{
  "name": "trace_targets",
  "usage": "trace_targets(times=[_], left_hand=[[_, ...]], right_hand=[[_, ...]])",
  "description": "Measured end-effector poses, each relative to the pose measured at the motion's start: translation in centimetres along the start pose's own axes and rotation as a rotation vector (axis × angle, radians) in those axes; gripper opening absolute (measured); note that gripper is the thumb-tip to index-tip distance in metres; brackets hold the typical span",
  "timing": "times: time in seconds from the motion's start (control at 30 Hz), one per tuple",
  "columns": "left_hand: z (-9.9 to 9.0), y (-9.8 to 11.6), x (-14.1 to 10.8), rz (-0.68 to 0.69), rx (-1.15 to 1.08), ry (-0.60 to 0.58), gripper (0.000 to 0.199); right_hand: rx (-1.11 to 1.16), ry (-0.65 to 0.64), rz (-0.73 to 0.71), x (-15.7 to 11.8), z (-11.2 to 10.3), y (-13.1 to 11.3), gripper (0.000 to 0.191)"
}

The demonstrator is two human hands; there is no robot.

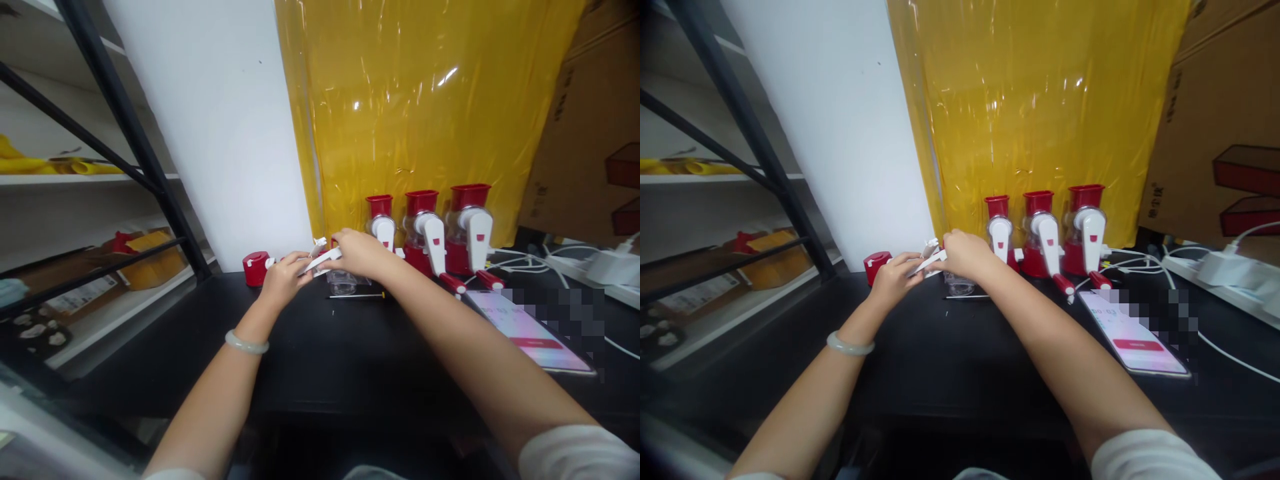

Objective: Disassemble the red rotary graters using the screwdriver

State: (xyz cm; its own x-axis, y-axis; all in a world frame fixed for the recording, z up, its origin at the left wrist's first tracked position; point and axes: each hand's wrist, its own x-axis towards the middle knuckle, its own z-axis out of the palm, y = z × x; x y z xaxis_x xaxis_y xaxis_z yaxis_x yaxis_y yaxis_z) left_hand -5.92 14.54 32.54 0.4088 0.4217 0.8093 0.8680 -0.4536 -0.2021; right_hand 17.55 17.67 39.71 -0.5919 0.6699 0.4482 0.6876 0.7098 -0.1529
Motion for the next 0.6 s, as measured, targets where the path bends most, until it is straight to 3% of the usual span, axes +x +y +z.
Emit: trace_targets(times=[0.17, 0.37, 0.47, 0.6], left_hand=[[0.1, -0.1, -0.1, -0.045, -0.014, 0.006, 0.02], [0.5, -0.2, -0.2, -0.155, -0.105, 0.051, 0.017], [0.6, -0.3, 0.0, -0.205, -0.133, 0.064, 0.014], [0.6, -0.4, 0.1, -0.257, -0.124, 0.095, 0.011]], right_hand=[[-0.032, 0.073, 0.093, 0.0, -1.5, 0.0, 0.046], [-0.042, 0.012, 0.002, -0.3, -1.5, 0.3, 0.024], [-0.021, 0.036, -0.009, -0.4, -1.9, 0.5, 0.023], [0.014, 0.007, -0.048, -0.5, -1.9, 0.8, 0.037]])
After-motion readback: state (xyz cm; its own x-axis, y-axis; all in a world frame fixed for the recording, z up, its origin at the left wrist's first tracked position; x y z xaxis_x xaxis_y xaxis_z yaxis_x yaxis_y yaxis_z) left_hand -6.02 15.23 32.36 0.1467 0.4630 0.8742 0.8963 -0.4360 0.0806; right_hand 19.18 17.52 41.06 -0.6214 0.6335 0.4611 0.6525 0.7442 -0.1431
